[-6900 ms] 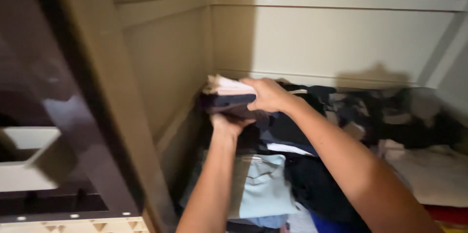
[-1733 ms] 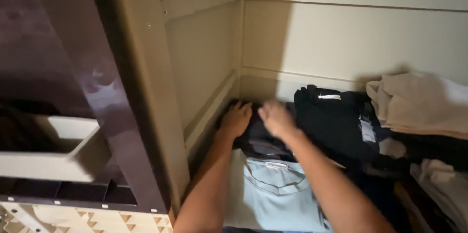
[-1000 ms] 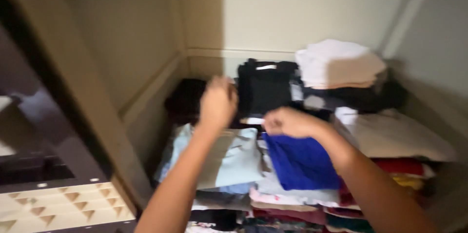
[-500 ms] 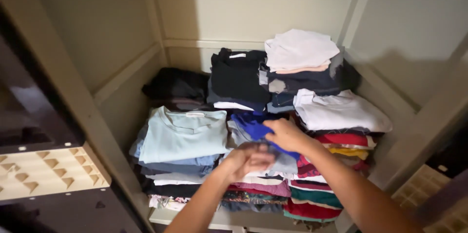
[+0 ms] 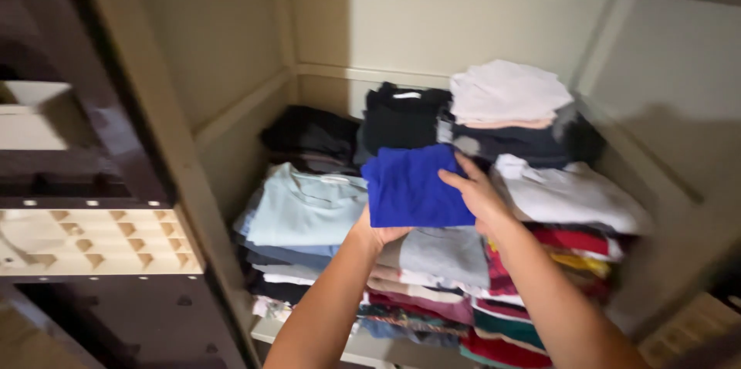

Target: Organize folded clothes in a wardrobe and hang a green garment.

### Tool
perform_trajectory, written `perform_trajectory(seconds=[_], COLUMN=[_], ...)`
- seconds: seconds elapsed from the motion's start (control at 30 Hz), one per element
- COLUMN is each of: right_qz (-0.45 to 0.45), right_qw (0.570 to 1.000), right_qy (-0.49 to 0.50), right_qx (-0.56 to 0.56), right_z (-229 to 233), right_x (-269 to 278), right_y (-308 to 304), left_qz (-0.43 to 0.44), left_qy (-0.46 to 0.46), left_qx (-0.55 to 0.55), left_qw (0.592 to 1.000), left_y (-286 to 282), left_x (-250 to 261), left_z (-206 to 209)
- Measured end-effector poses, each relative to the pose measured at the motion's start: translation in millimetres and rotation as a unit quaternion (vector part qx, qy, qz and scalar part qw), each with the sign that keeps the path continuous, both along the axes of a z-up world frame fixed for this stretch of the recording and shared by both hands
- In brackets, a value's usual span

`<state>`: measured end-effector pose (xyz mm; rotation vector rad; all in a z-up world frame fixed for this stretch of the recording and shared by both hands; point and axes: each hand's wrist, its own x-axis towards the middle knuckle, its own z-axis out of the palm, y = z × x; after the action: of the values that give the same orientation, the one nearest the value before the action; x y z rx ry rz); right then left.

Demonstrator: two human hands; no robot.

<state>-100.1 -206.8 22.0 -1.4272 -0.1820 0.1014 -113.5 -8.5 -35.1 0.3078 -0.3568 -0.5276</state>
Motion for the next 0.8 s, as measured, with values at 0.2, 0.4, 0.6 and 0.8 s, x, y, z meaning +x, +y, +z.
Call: perform_trajectory(seconds=[0.2, 0.4, 0.6, 0.8], right_qz=[-0.034, 0.032, -0.002, 0.038], right_qw=[0.985, 0.995, 0.994, 0.981], right_qy=[-0.161, -0.097, -0.086, 0.015], right_qx=[-0.055, 0.023, 0.062, -0.192], right_z=[23, 68, 31, 1], right_x=[33, 110, 254, 263], right_y=[56, 155, 242, 264], left_qz=[0.154, 0.254, 0.534, 0.557], left_qy=[0.043, 0.004, -0.172, -0.196], left_qx=[0.217, 0.265, 0.671, 0.780], left_qw=[0.963, 0.930, 0.484, 0.206], left_y=[116, 200, 282, 255], left_x=[107, 97, 306, 314], left_z=[-27, 124, 94, 78])
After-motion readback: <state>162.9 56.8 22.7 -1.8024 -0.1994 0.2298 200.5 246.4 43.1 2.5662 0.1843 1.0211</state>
